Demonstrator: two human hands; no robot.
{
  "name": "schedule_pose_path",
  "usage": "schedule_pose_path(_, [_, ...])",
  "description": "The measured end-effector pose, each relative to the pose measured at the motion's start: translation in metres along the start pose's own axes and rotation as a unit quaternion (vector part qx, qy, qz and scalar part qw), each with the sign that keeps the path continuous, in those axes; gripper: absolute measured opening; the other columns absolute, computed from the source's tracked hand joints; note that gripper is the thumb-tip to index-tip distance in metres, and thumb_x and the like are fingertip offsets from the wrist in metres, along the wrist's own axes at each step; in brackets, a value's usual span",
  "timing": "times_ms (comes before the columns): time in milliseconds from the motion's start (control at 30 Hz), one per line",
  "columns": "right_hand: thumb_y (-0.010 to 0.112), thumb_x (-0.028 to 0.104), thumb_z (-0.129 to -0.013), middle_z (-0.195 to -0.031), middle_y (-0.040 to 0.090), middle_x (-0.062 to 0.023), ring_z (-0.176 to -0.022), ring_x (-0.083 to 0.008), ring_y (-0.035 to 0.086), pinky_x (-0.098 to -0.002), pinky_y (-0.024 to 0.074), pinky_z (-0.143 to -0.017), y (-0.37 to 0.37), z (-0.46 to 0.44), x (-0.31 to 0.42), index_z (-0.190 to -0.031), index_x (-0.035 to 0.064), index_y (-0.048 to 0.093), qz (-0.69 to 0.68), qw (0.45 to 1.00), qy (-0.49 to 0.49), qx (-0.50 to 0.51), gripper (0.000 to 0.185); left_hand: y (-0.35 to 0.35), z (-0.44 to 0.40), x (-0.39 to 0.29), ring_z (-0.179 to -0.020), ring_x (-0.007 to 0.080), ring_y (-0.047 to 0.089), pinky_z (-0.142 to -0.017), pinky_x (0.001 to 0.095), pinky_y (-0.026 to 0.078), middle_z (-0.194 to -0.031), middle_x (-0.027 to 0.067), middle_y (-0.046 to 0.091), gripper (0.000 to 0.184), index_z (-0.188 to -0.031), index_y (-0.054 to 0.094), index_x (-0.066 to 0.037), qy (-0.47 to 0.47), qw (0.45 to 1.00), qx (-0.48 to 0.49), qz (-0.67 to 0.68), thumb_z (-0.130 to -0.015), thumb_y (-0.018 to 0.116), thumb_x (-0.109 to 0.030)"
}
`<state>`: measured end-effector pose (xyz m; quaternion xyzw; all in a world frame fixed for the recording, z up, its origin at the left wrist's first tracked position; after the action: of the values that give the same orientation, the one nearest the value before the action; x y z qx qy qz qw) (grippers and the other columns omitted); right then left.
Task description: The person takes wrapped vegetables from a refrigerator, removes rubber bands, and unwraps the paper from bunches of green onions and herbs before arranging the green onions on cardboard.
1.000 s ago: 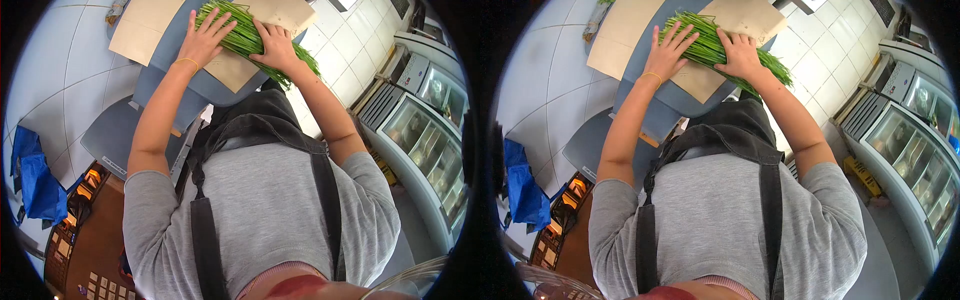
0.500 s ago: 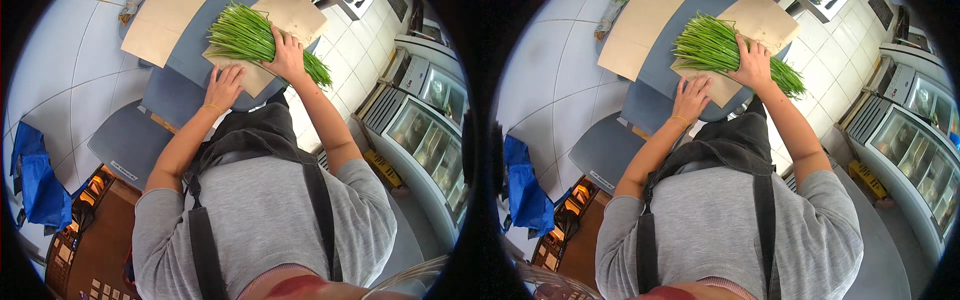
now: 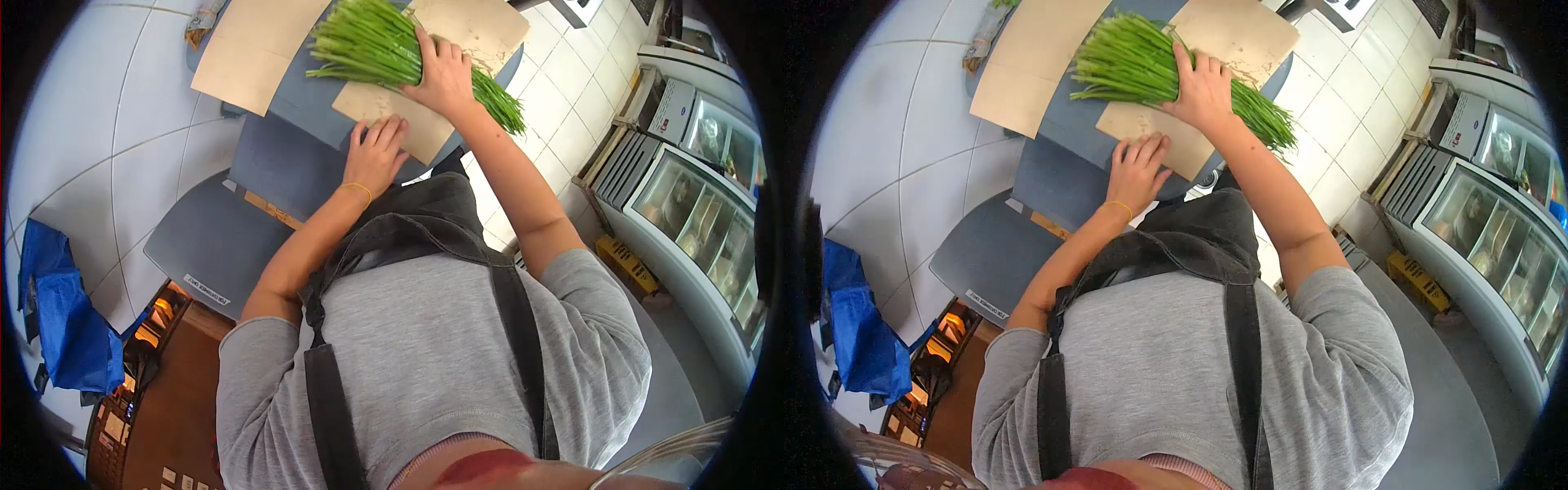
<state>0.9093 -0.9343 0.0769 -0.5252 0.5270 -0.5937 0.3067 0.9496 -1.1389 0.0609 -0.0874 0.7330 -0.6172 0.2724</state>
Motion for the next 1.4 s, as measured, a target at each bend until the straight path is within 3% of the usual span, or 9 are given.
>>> schedule_pose_path(300, [0.084,0.064,-0.061,-0.161,0.022,-0.0256,-0.149,-0.0456,0.02,-0.0625,0.0167,-0.119,-0.014,0.021,-0.007,-0.158,0.0102,0.021,-0.066,0.996,-0.053,0.035,0.127,-0.033,-0.019,-0.013,-0.12,0.0252,0.052,-0.108,0.0486,0.033,-0.123,0.0061,0.059,0.037,-0.121,0.066,-0.012,0.059,0.995,0.048,0.058,-0.087,0.07,-0.027])
schedule_pose_path(433, [0.076,0.047,-0.082,-0.16,0.028,-0.0219,-0.149,-0.0417,0.023,-0.0628,0.0147,-0.12,-0.047,0.03,-0.033,-0.157,0.01,0.025,-0.157,0.985,-0.036,-0.056,0.098,-0.094,-0.101,-0.014,-0.115,0.0255,0.054,-0.108,0.0494,0.033,-0.118,0.004,0.06,0.033,-0.118,0.069,-0.014,0.135,0.988,-0.075,0.012,-0.086,0.071,-0.024])
schedule_pose_path(467, [0.073,0.028,-0.089,-0.159,0.034,-0.019,-0.148,-0.0385,0.029,-0.0608,0.0163,-0.12,-0.062,0.037,-0.044,-0.155,0.01,0.031,-0.197,0.977,-0.023,-0.082,0.08,-0.11,-0.126,-0.019,-0.115,0.0254,0.054,-0.108,0.0498,0.033,-0.117,0.0034,0.061,0.034,-0.12,0.068,-0.015,0.157,0.982,-0.103,-0.003,-0.087,0.07,-0.024])
schedule_pose_path(567, [0.072,0.014,-0.086,-0.154,0.04,-0.0188,-0.142,-0.0381,0.038,-0.0579,0.0203,-0.12,-0.086,0.063,-0.093,-0.149,0.0075,0.039,-0.261,0.959,0.019,-0.112,0.072,-0.144,-0.202,-0.049,-0.118,0.024,0.054,-0.11,0.0493,0.032,-0.119,0.0022,0.063,0.035,-0.122,0.069,-0.017,0.228,0.964,-0.132,-0.042,-0.088,0.07,-0.025])
schedule_pose_path(600, [0.071,0.005,-0.084,-0.15,0.046,-0.0179,-0.135,-0.0375,0.047,-0.0516,0.0328,-0.116,-0.091,0.075,-0.109,-0.145,0.0093,0.045,-0.258,0.951,0.045,-0.162,0.066,-0.148,-0.228,-0.065,-0.122,0.023,0.053,-0.113,0.0489,0.031,-0.123,0.0023,0.062,0.037,-0.125,0.067,-0.017,0.268,0.953,-0.133,-0.049,-0.088,0.07,-0.024])
schedule_pose_path(867, [0.071,0.005,-0.081,-0.137,0.055,-0.0189,-0.122,-0.0384,0.056,-0.0435,0.0465,-0.104,-0.015,0.175,-0.272,-0.131,0.0097,0.06,-0.32,0.894,0.281,-0.137,0.051,-0.042,-0.381,-0.165,-0.144,0.0224,0.039,-0.123,0.0431,0.027,-0.153,0.0025,0.044,0.054,-0.138,0.056,-0.017,0.526,0.833,0.032,-0.171,-0.086,0.071,-0.015])
schedule_pose_path(1067, [0.071,0.018,-0.081,-0.129,0.061,-0.0186,-0.121,-0.0379,0.058,-0.0441,0.0475,-0.104,0.106,0.23,-0.378,-0.128,0.0119,0.064,-0.249,0.897,0.359,0.072,0.048,-0.034,-0.429,-0.182,-0.13,0.0282,0.055,-0.117,0.049,0.036,-0.134,0.0105,0.062,0.028,-0.117,0.066,-0.008,0.489,0.84,0.055,-0.227,-0.09,0.067,-0.016])
schedule_pose_path(1200, [0.065,0.017,-0.083,-0.127,0.064,-0.017,-0.117,-0.0365,0.062,-0.0475,0.0518,-0.097,0.142,0.232,-0.416,-0.13,0.0138,0.064,-0.188,0.892,0.334,0.238,0.046,-0.035,-0.435,-0.181,-0.128,0.0255,0.055,-0.12,0.0515,0.031,-0.126,0.008,0.065,0.029,-0.118,0.065,-0.01,0.478,0.852,0.082,-0.197,-0.091,0.067,-0.02])
schedule_pose_path(1400, [0.058,0.015,-0.086,-0.124,0.066,-0.0161,-0.116,-0.0373,0.063,-0.0515,0.0527,-0.093,0.211,0.207,-0.464,-0.122,0.0122,0.066,-0.124,0.877,0.285,0.368,0.037,-0.035,-0.439,-0.174,-0.124,0.0206,0.061,-0.117,0.0477,0.032,-0.128,-0.0014,0.068,0.046,-0.12,0.071,-0.017,0.447,0.866,0.137,-0.176,-0.079,0.062,0.001])
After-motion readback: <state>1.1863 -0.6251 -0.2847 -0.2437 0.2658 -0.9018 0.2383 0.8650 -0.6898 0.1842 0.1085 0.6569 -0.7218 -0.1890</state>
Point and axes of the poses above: each hand's wrist, its own z-axis away from the middle knuckle, its own y-axis out of the palm, x = y × z, the point moved 3 cm from there along -z, towards the middle knuckle
